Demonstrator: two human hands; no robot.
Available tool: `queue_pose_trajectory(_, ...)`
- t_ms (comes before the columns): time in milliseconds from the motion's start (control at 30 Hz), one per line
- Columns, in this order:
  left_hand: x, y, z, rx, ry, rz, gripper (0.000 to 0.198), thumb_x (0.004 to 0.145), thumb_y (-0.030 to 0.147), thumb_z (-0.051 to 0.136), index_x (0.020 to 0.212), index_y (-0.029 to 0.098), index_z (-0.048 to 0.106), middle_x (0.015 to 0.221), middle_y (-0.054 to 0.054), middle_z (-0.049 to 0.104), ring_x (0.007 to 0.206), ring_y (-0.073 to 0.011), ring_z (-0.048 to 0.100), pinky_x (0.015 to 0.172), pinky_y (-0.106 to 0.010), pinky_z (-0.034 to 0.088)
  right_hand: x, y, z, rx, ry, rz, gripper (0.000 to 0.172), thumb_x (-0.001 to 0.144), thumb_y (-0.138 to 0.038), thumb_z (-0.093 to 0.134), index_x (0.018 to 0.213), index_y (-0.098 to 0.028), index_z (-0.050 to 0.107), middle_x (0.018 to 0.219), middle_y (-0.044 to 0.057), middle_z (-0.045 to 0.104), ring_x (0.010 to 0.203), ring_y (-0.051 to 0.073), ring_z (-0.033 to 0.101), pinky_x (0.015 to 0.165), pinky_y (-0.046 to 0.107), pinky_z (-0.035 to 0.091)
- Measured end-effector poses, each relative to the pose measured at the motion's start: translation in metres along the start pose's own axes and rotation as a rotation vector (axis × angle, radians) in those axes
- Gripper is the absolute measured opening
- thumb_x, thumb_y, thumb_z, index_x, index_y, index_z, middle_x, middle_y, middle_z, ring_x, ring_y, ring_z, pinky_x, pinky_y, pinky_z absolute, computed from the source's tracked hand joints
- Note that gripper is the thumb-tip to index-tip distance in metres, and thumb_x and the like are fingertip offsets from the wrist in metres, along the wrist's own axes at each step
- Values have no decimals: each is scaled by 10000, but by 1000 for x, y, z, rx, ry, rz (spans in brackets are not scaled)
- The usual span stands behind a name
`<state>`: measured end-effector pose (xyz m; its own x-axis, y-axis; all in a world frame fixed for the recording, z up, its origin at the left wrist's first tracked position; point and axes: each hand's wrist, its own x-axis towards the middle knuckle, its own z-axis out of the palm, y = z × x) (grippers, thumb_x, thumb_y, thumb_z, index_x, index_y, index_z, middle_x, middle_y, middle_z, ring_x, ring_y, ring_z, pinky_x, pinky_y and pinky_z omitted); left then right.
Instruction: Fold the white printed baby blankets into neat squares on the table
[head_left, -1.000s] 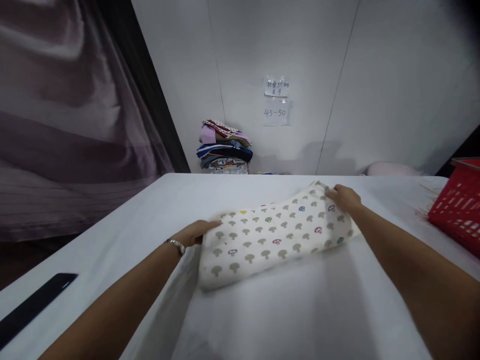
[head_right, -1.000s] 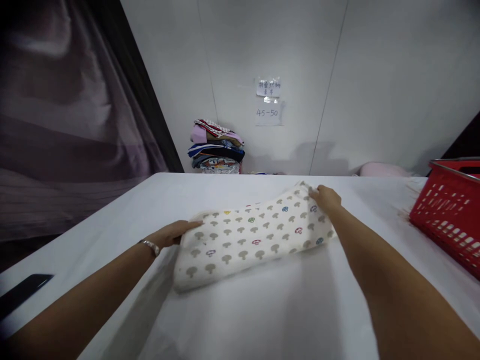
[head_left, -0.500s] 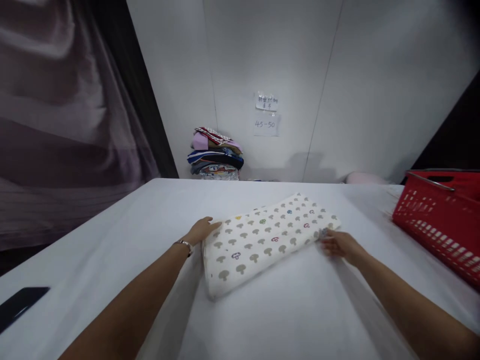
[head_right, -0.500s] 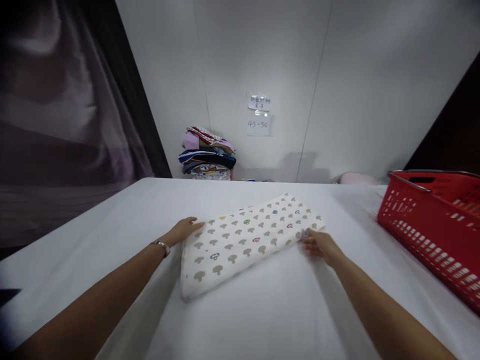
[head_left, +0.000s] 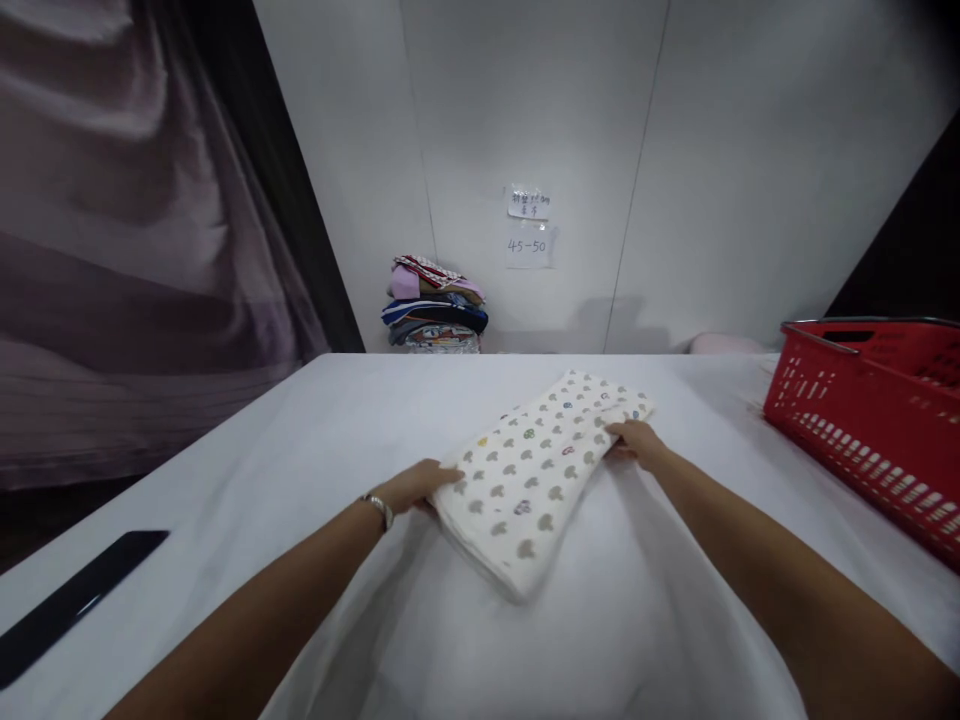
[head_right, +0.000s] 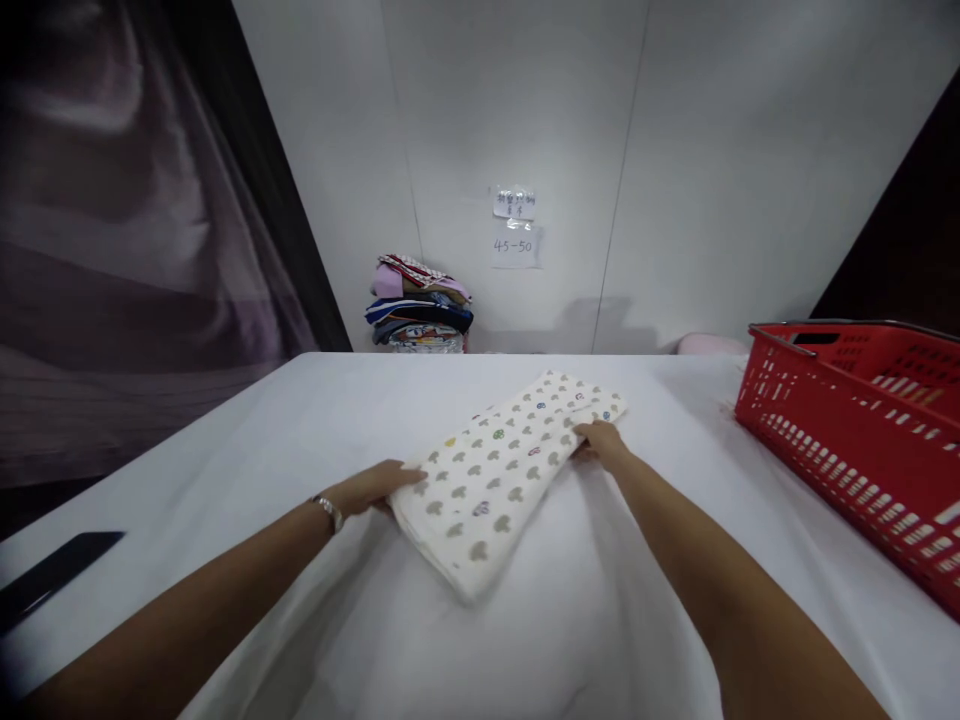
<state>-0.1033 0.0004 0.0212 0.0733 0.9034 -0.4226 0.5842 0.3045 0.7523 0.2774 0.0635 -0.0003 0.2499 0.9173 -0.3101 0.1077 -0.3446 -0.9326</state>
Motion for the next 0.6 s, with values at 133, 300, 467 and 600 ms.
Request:
queue_pose_trajectory(133,-45,-2,75,-298,-610,-57,445,638,529,733,937,202,692,985,-150,710,857,-267,690,749,-374,566,5,-11,-39,-161,146,-25,190,735,-245,639,886,-168,553,967,123,662,955,256,631,733,344,556)
queue_pose_trajectory(300,-57,3,117,-385,-556,-101,499,608,545,763,966,209,680,1002,-163,698,756,-228,687,655,-349,559,-69,20,-44,-398,161,-260,397,773,-348,634,1144,-209,604,1364,107,515,1249,312,469,1036,424,398)
queue_pose_trajectory(467,-61,16,120,-587,-495,-143,482,609,487,764,932,146,658,946,-142,694,821,-237,663,677,-324,538,-193,93,10,-645,-432,-740,858,674,-505,714,1438,-362,350,1400,46,495,1215,346,512,1001,493,447)
queue_pose_trajectory(600,-72,33,126,-735,-542,-140,408,711,454,678,960,132,653,959,-135,679,820,-207,638,711,-301,514,-221,116,43,-771,-164,-1087,1057,694,-333,662,1504,-341,-17,1358,121,526,1113,391,581,830,547,540)
